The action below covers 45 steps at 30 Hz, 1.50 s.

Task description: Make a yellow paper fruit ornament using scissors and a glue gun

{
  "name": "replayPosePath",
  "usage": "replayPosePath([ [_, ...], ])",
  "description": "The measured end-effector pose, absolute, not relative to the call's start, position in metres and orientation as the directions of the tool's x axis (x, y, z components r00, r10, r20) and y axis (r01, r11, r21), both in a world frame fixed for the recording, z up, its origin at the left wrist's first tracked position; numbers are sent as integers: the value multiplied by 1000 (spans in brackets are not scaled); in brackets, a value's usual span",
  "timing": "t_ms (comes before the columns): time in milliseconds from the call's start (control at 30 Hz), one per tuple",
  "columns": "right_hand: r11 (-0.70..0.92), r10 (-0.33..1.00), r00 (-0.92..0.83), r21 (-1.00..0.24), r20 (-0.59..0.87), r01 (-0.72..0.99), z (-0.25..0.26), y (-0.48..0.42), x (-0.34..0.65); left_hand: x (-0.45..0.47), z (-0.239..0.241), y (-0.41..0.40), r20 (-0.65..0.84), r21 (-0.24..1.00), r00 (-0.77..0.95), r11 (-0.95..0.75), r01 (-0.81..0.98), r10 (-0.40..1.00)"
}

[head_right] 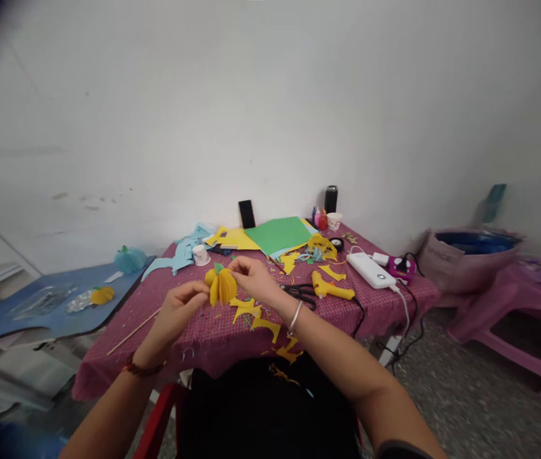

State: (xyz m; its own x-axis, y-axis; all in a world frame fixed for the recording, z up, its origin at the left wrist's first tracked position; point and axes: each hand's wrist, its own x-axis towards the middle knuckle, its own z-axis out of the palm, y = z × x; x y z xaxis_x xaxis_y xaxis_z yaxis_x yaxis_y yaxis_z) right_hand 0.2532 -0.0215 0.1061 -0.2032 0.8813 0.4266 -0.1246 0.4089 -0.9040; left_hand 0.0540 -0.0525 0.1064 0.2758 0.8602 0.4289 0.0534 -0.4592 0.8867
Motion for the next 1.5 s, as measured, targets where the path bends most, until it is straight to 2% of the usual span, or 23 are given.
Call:
replayPosePath([
  [67, 356, 880, -256, -912, 401, -205, 108, -20, 258, 48, 109, -61, 457, 883, 263, -469, -20, 849],
  [233, 176, 866, -387, -918, 316, -356, 106, -20, 263, 38, 114, -64, 510, 858, 68, -502, -108, 858],
  [300, 121, 863, -413, -914, 290, -388, 102, -21, 262, 40, 113, -64, 500, 865, 50, -494, -88, 865],
  [433, 58, 848, -455, -901, 272, -431, 94, -27, 254, 52, 111, -70, 480, 870, 144, -491, 52, 866],
  [500, 35, 833, -481, -895, 272, -446, 90, -32, 250, 59, 115, -74, 532, 820, 192, -558, 124, 825],
  [667, -22, 803, -528, -873, 275, -488, 89, -51, 246, 72, 133, -85, 726, 590, 277, -777, 220, 630],
  [800, -81, 775, -579, -868, 254, -489, 92, -57, 250, 81, 150, -91, 759, 494, 364, -842, 219, 540],
  [1000, -143, 708, -675, -894, 208, -425, 89, -59, 254, 91, 176, -94, 577, 420, 615, -841, 341, 538],
  [1133, -161, 657, -733, -917, 176, -364, 80, -58, 257, 92, 179, -92, 476, 381, 703, -844, 377, 528],
  [1333, -154, 594, -791, -944, 148, -293, 65, -44, 255, 89, 174, -92, 346, 474, 758, -800, 368, 553],
  [1500, -110, 577, -800, -955, 163, -274, 59, -44, 252, 87, 171, -93, 329, 547, 770, -775, 317, 547],
])
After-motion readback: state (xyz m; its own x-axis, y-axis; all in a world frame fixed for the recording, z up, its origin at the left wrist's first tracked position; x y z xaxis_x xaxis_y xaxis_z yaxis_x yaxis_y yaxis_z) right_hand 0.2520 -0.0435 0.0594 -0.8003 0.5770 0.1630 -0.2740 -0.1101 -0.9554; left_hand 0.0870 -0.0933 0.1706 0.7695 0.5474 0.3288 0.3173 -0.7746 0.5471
